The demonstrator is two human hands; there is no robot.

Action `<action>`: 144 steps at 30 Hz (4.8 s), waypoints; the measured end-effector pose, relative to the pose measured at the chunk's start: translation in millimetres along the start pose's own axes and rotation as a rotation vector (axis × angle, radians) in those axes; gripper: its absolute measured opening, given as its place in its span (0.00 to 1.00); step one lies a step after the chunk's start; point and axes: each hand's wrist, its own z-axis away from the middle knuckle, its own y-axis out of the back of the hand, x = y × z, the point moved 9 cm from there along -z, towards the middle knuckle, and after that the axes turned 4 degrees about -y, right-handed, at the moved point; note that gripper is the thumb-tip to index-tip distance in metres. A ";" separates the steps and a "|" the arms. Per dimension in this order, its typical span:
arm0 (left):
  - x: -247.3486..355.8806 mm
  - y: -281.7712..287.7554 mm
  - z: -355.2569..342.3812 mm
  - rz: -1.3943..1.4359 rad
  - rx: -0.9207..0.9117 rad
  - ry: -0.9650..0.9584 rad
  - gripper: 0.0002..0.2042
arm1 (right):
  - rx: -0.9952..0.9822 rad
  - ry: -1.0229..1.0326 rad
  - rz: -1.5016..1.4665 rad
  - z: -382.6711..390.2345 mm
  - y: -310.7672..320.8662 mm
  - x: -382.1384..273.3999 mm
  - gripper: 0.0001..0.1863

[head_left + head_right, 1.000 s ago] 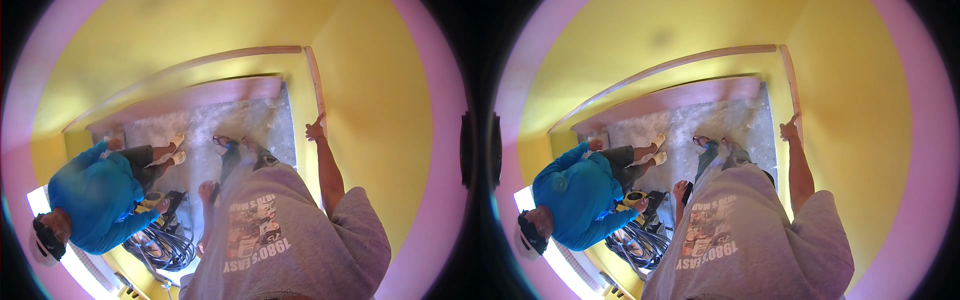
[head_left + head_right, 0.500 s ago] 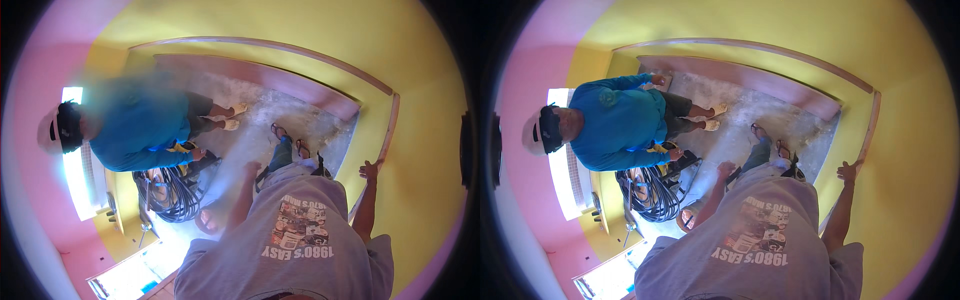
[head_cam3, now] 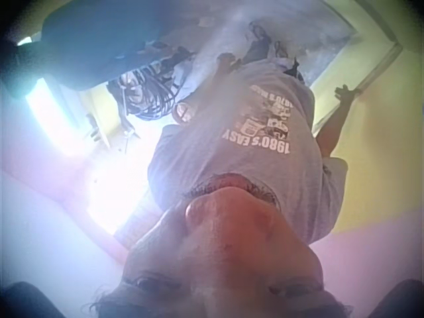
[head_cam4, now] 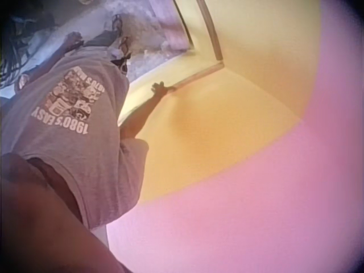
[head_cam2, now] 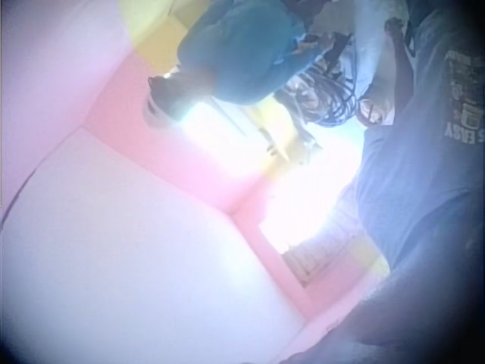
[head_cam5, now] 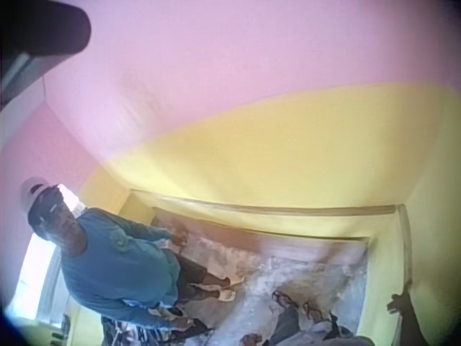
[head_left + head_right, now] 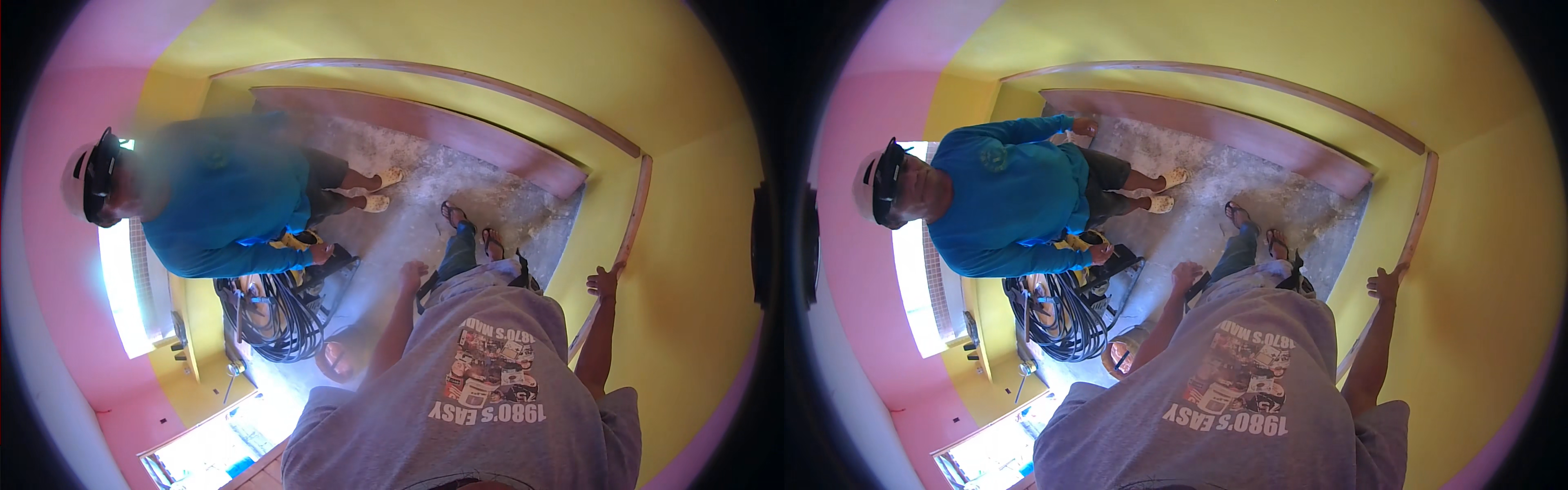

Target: The person lifts and moves a large wooden board with an assistant, then places and positions wooden planks along the wall and floor frame by hand.

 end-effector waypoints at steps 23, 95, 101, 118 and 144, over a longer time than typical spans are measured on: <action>-6.3 -2.2 -6.4 0.068 -0.003 -0.042 0.14 | -0.092 -0.119 -0.094 -15.6 0.2 22.8 0.29; -15.9 1.4 2.1 -0.068 0.009 -0.083 0.15 | -0.011 -0.038 -0.071 -5.9 8.7 25.6 0.24; -15.9 -0.7 1.8 0.037 -0.027 -0.033 0.15 | -0.001 -0.023 -0.050 -4.5 8.5 19.8 0.29; -25.5 -1.7 -6.7 -0.039 -0.019 -0.017 0.16 | 0.079 -0.030 -0.081 -5.5 7.1 15.9 0.26; -3.7 -8.4 -3.8 -0.075 -0.018 -0.093 0.15 | 0.009 -0.032 0.000 -12.1 10.0 17.7 0.27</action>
